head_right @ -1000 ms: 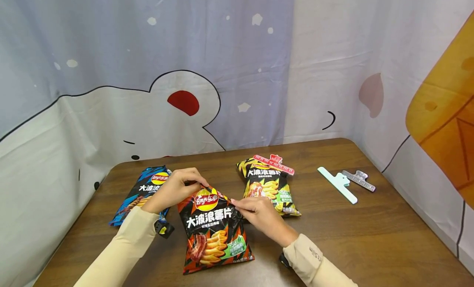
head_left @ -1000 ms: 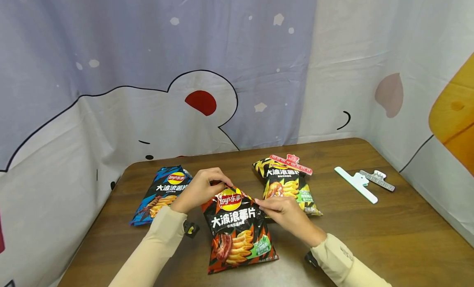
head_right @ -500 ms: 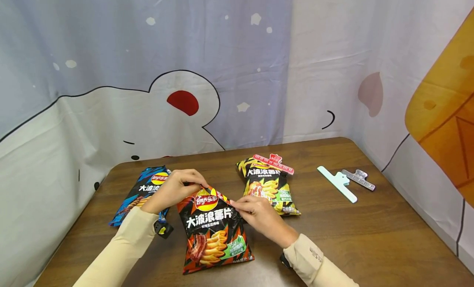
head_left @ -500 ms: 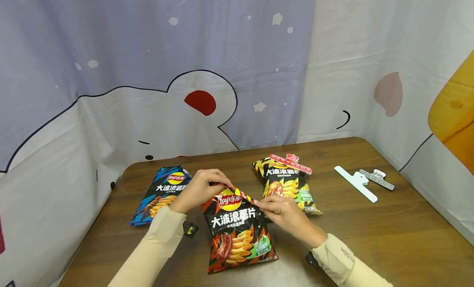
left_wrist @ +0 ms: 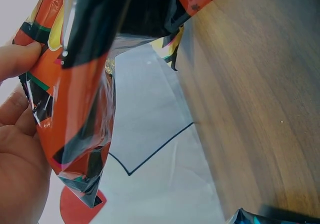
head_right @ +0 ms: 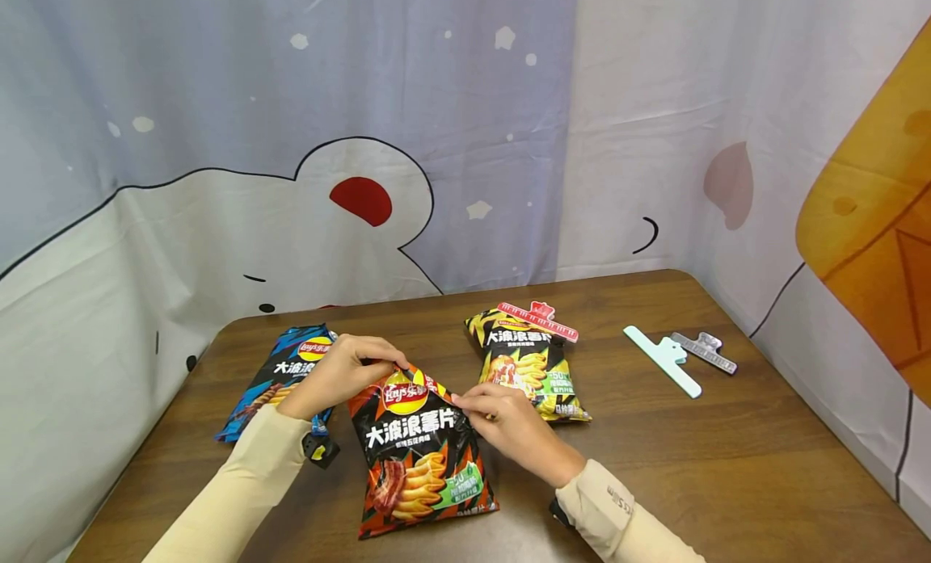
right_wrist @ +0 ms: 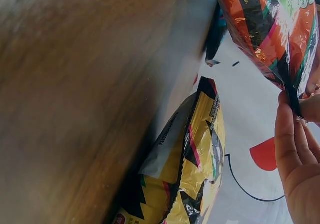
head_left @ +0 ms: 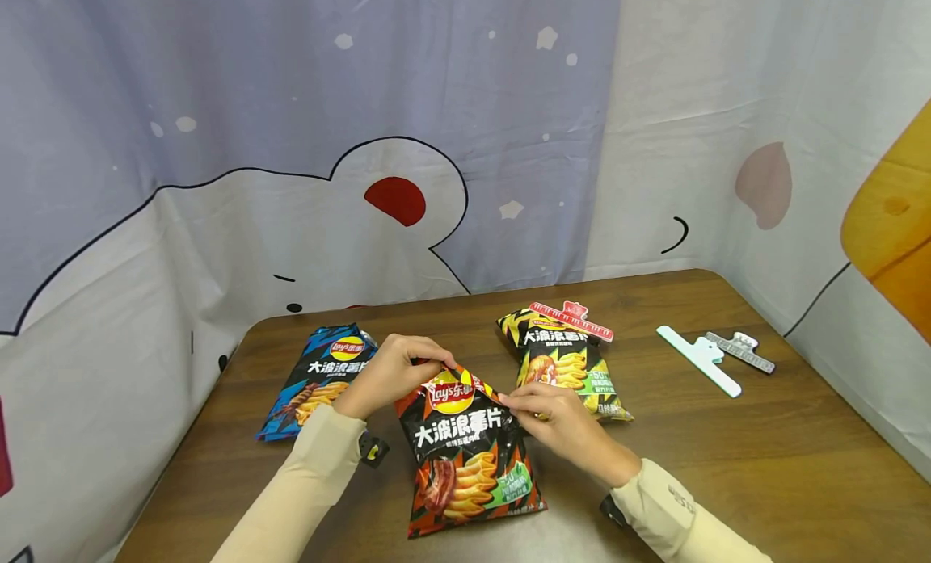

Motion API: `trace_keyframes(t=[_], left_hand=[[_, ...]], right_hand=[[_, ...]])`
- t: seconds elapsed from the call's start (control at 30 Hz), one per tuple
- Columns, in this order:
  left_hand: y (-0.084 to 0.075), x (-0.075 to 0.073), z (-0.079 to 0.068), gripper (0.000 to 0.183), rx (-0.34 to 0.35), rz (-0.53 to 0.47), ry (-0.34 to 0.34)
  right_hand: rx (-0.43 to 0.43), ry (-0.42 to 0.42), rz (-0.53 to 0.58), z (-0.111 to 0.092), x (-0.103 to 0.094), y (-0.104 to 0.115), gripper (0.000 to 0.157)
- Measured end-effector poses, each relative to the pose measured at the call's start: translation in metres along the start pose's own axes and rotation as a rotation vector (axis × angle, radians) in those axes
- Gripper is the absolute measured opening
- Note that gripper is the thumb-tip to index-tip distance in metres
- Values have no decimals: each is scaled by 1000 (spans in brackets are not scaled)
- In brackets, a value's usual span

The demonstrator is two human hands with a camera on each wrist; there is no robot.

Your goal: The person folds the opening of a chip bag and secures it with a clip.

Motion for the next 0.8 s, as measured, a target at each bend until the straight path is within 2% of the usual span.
trace_keyframes(t=[0.33,0.53,0.8], left_hand=[[1,1,1,27,12,6,-1],[2,1,1,29,-2,21,10],[3,1,1,29,-68,20,35]], right_hand=[[37,2,47,0,0,1,23],[99,35,102,-1,1,0,21],[171,63,147,-2,3,-1,17]])
Point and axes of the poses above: each hand's wrist, its own z-axis towards the middle knuckle, its own x-axis out of the palm, y = z × x, the point moved 3 cm from there along z, towards the middle knuckle, and after that the axes turned 10 degrees about y, right-handed, at the moved point
